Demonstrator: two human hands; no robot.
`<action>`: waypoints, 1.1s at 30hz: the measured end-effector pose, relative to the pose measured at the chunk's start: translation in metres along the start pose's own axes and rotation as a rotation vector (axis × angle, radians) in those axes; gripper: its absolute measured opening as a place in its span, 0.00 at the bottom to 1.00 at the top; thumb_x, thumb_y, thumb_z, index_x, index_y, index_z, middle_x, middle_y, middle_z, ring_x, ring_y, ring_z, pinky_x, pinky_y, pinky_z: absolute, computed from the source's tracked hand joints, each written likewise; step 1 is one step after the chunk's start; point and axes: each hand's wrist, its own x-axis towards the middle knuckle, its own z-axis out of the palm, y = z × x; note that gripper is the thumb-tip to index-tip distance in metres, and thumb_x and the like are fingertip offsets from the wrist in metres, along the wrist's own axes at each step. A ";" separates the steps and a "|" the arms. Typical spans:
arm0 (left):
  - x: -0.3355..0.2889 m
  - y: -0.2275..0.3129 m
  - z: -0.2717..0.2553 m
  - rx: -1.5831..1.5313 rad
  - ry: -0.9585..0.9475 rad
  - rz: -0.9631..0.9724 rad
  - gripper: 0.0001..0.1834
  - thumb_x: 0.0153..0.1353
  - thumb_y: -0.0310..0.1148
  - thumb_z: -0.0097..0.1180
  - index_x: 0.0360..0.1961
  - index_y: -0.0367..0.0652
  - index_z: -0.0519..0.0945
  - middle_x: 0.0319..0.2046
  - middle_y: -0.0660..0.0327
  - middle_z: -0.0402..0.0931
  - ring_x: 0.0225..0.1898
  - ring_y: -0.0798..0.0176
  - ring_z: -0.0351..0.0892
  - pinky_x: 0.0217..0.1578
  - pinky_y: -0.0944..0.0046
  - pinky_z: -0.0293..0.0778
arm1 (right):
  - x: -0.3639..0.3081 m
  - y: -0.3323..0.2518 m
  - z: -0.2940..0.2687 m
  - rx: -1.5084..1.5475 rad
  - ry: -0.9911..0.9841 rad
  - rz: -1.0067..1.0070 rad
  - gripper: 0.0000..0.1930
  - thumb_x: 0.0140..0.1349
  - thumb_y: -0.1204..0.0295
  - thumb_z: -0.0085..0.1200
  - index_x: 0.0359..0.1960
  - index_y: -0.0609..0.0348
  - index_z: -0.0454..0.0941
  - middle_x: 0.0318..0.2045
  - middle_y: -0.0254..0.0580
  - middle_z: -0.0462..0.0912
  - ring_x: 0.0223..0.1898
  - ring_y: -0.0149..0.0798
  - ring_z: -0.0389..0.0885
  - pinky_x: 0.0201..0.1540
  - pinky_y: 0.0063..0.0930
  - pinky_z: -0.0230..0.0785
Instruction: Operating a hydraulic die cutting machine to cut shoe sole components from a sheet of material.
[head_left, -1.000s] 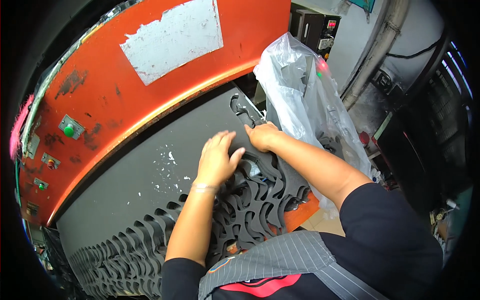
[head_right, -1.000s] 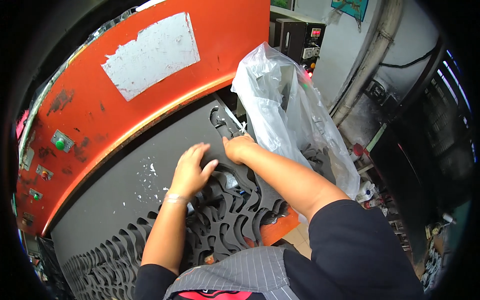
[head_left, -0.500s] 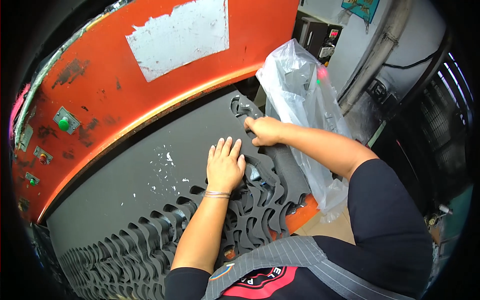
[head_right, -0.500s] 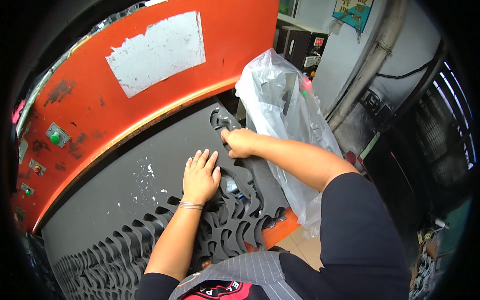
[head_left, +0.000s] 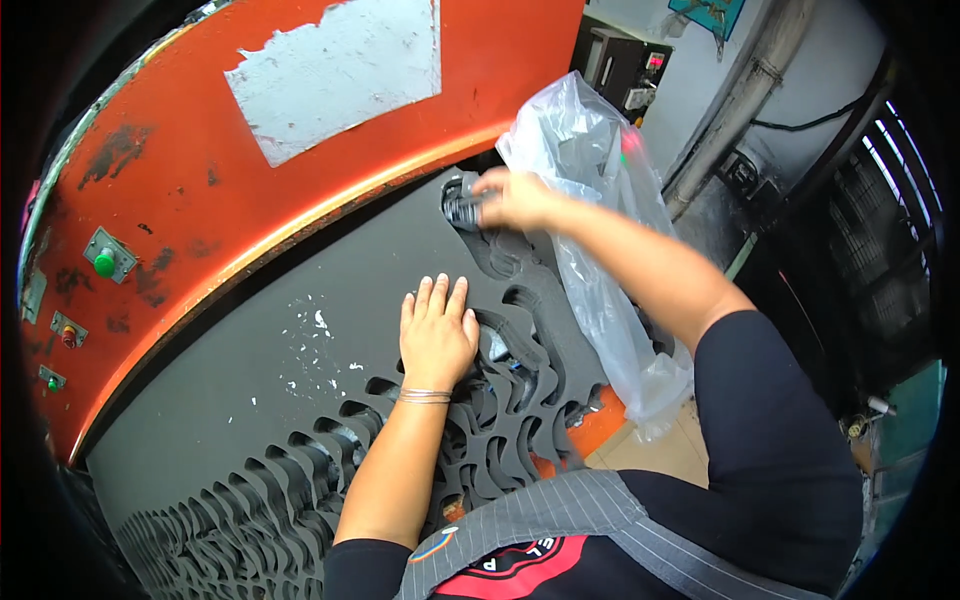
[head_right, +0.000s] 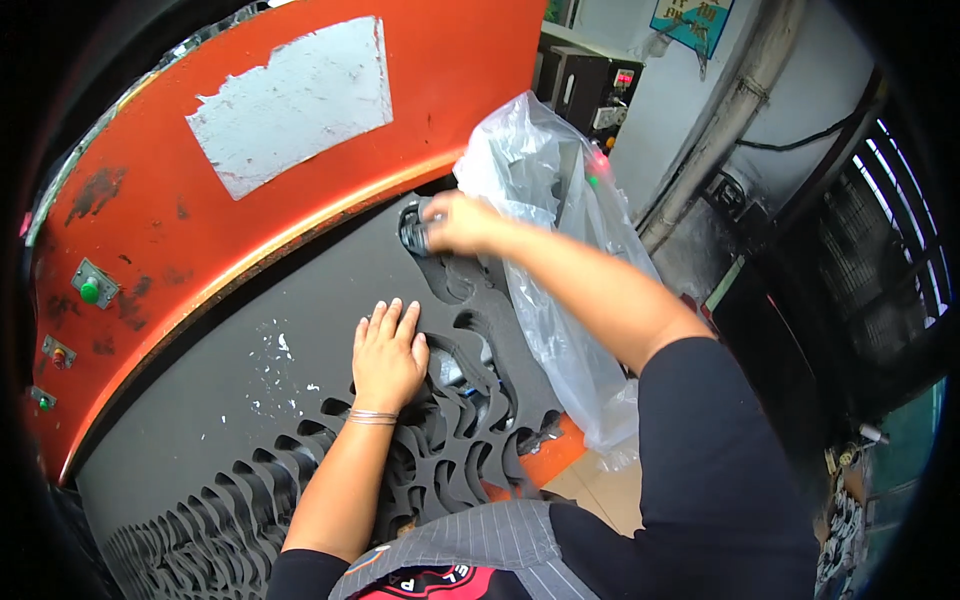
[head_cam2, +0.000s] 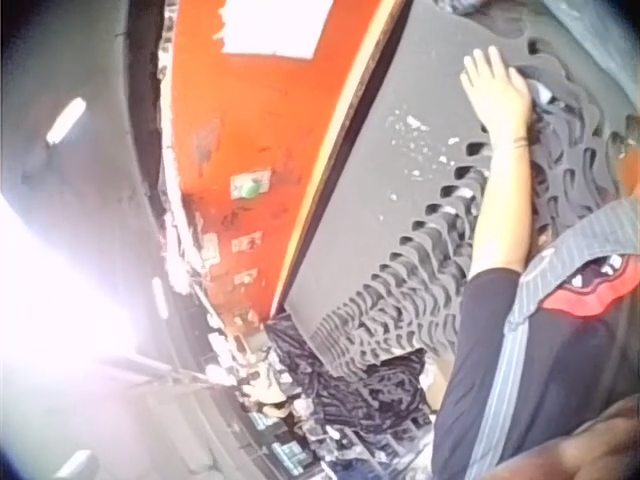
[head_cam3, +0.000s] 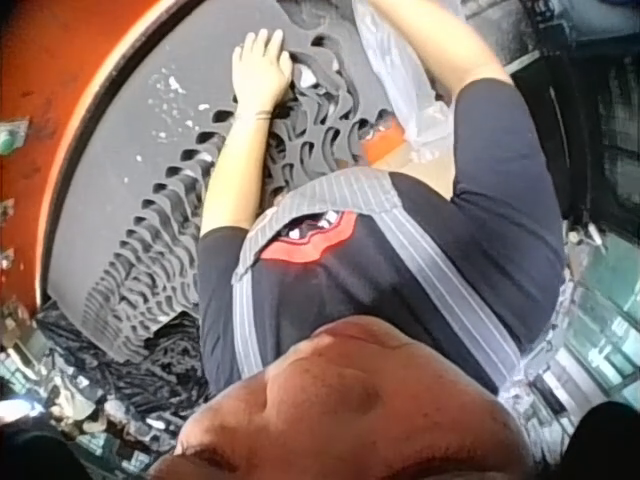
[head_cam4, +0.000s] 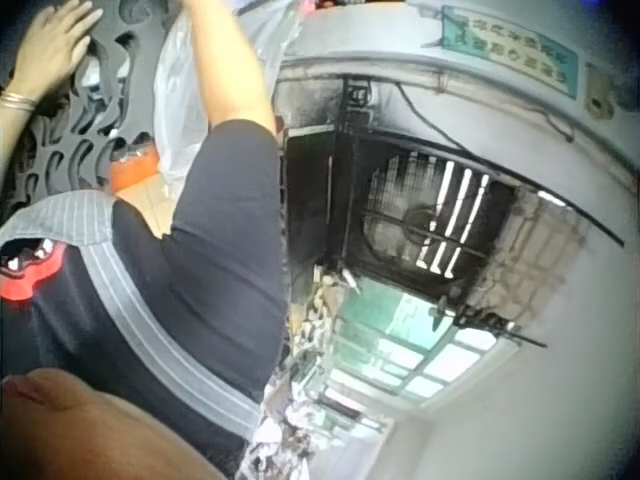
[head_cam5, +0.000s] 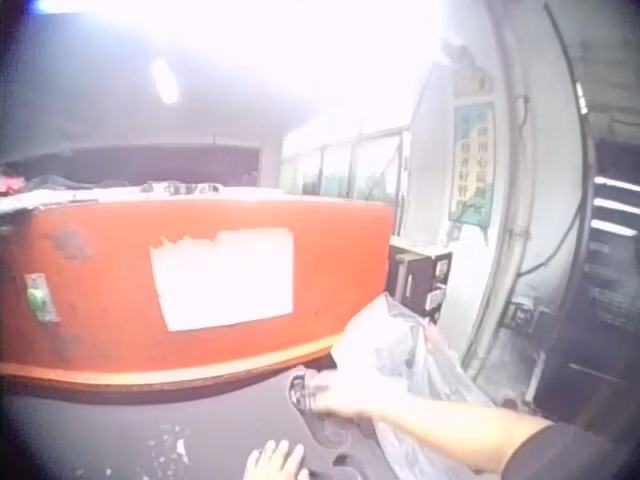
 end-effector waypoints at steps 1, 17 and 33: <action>0.000 -0.004 -0.002 0.013 0.012 -0.008 0.24 0.59 0.39 0.51 0.57 0.49 0.74 0.58 0.55 0.70 0.63 0.52 0.64 0.64 0.50 0.55 | 0.013 -0.025 -0.025 0.248 -0.063 0.167 0.18 0.54 0.67 0.60 0.47 0.57 0.79 0.33 0.36 0.83 0.33 0.30 0.79 0.39 0.25 0.71; 0.132 -0.023 0.006 -0.033 -0.331 -0.073 0.45 0.49 0.45 0.65 0.66 0.40 0.60 0.67 0.53 0.58 0.64 0.52 0.60 0.62 0.56 0.60 | -0.185 -0.008 0.000 1.508 0.354 -0.168 0.28 0.63 0.68 0.53 0.62 0.65 0.60 0.47 0.48 0.76 0.41 0.39 0.77 0.48 0.34 0.69; 0.104 0.015 -0.006 -0.744 0.424 0.204 0.08 0.58 0.27 0.58 0.28 0.39 0.71 0.29 0.55 0.78 0.39 0.53 0.79 0.48 0.58 0.71 | -0.318 0.005 0.038 1.647 0.282 -0.124 0.53 0.39 0.80 0.62 0.70 0.53 0.44 0.48 0.50 0.74 0.46 0.46 0.77 0.48 0.43 0.70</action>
